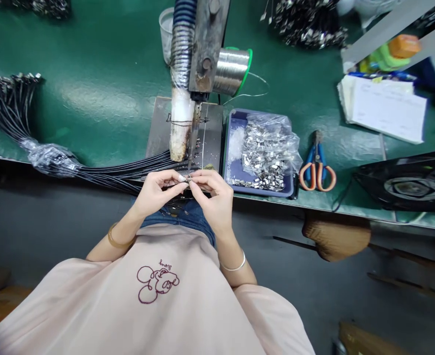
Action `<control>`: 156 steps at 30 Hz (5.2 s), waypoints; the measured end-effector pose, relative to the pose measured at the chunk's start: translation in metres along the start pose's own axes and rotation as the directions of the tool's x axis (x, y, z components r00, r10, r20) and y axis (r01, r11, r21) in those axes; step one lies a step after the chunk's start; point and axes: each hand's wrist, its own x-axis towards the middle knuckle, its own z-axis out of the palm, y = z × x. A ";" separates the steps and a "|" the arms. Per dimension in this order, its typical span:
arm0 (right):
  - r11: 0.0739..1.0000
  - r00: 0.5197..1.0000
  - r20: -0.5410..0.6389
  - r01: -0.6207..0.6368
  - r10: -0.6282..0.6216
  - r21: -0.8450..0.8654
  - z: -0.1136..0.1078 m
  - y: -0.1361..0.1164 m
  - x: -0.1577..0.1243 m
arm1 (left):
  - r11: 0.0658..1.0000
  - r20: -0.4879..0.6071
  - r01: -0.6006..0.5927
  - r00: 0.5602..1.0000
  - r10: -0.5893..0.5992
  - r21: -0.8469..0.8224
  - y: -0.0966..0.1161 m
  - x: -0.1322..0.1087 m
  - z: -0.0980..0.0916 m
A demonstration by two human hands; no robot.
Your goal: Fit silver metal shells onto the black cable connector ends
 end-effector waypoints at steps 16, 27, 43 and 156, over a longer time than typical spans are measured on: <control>1.000 1.000 0.023 0.005 -0.005 0.000 -0.003 -0.007 -0.006 | 0.900 0.077 -0.246 0.969 0.234 0.359 0.002 -0.010 0.003; 0.870 0.913 -0.117 0.323 -0.390 -0.373 -0.003 -0.009 -0.012 | 0.981 0.040 0.129 0.991 -0.124 -0.144 0.005 0.000 -0.002; 0.790 0.881 -0.018 0.416 -0.474 -0.451 -0.001 0.007 -0.002 | 0.984 0.015 0.088 0.996 -0.087 -0.156 0.002 0.011 0.000; 0.636 0.991 0.018 0.098 -0.131 -0.765 -0.091 0.026 0.051 | 0.964 0.079 0.203 0.978 -0.192 -0.169 0.000 0.002 -0.001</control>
